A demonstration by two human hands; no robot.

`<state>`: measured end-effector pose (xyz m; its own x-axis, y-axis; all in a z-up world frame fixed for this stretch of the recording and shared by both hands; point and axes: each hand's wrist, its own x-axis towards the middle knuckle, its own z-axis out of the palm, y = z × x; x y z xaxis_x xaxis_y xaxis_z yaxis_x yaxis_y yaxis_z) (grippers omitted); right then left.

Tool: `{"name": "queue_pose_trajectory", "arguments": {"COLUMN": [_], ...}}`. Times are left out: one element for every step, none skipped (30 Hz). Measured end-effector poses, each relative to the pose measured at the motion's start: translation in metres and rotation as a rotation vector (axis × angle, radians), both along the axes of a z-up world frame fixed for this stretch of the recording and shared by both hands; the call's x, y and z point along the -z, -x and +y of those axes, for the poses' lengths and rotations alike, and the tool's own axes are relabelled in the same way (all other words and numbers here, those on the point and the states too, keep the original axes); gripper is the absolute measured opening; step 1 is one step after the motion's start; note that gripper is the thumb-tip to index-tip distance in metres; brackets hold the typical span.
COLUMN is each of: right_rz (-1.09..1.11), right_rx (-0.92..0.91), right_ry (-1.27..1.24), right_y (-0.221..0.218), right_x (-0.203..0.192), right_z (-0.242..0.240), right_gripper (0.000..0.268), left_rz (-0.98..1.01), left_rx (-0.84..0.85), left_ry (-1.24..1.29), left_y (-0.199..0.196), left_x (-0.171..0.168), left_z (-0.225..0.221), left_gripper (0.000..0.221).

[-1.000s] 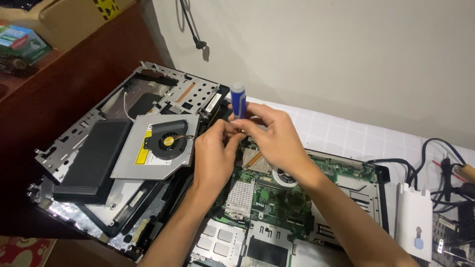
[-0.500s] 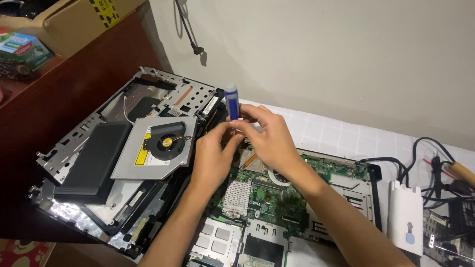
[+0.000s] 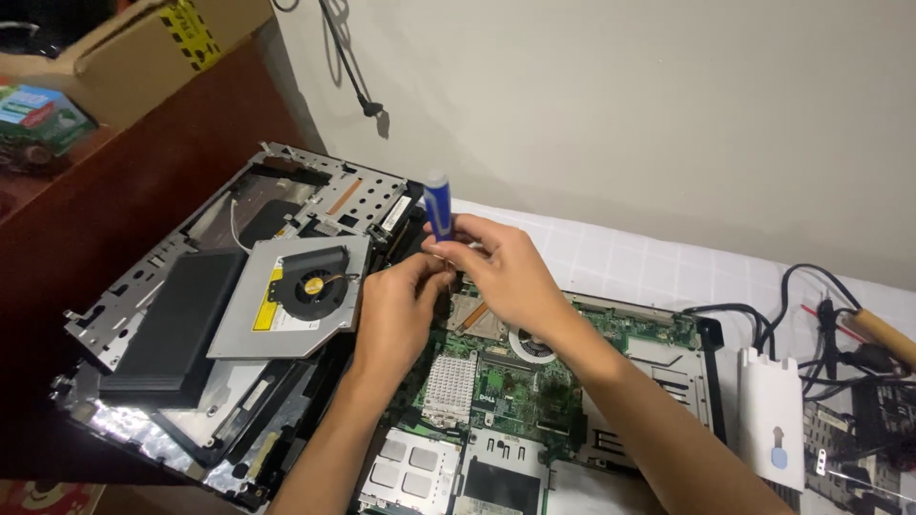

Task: Removing a cooling fan and heatsink from a computer motherboard using a screwdriver

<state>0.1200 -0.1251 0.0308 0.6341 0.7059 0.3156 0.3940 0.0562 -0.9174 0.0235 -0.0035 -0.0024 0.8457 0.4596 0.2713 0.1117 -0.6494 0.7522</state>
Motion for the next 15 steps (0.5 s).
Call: {"name": "queue_pose_trajectory", "arguments": {"right_rz": [-0.004,-0.017,-0.030,-0.031,0.016,0.063,0.062,0.019,-0.025,-0.022,0.000,0.022,0.024,0.029,0.033], "right_rx": [-0.003,-0.025,-0.047,-0.048,-0.050,-0.050,-0.049,0.008,0.065,0.064,0.038,0.011,0.010,-0.022,-0.053], "right_ry": [-0.003,0.023,0.050,0.048,0.056,0.063,0.060,0.026,-0.009,-0.007,-0.013,-0.018,-0.016,0.017,0.049], "right_y": [0.000,0.001,0.002,0.004,0.005,0.005,0.003,0.001,0.000,-0.002,-0.003,-0.005,-0.002,-0.002,-0.001], "right_x": [-0.005,-0.008,-0.011,-0.011,-0.011,-0.010,-0.005,0.000,0.006,0.005,0.003,0.001,-0.005,-0.011,-0.018], "right_z": [-0.001,-0.003,-0.005,-0.006,-0.006,-0.008,-0.004,-0.001,0.002,0.002,0.002,0.001,-0.002,-0.005,-0.008], "right_gripper": [0.026,0.028,0.030,0.030,0.036,0.042,0.042,0.036,0.030,0.030,0.026,0.024,0.024,0.024,0.024], "left_rz": [-0.004,-0.007,-0.010,-0.011,-0.009,-0.007,-0.008,-0.023,-0.038,-0.035,-0.027,-0.021,-0.018,-0.023,-0.027], "left_rx": [-0.003,-0.007,-0.010,-0.012,-0.007,-0.001,0.000,-0.004,-0.008,-0.008,-0.002,0.003,0.002,0.010,0.018], "left_ry": [-0.003,0.003,0.009,0.007,0.022,0.036,0.033,0.026,0.018,0.020,0.026,0.033,0.036,0.061,0.086], "left_y": [-0.001,-0.002,-0.002,-0.001,0.000,0.000,0.002,0.005,0.007,0.004,0.001,-0.001,0.000,-0.001,-0.001], "left_x": [-0.001,-0.001,0.000,-0.001,-0.001,-0.001,-0.006,-0.010,-0.014,-0.010,-0.006,-0.003,-0.002,-0.003,-0.004], "left_z": [0.000,-0.001,-0.002,-0.002,-0.002,-0.003,-0.005,-0.008,-0.010,-0.007,-0.003,0.000,0.000,0.000,0.000], "left_gripper": [0.011,0.010,0.009,0.009,0.010,0.010,0.010,0.010,0.011,0.011,0.011,0.011,0.011,0.010,0.010]}}
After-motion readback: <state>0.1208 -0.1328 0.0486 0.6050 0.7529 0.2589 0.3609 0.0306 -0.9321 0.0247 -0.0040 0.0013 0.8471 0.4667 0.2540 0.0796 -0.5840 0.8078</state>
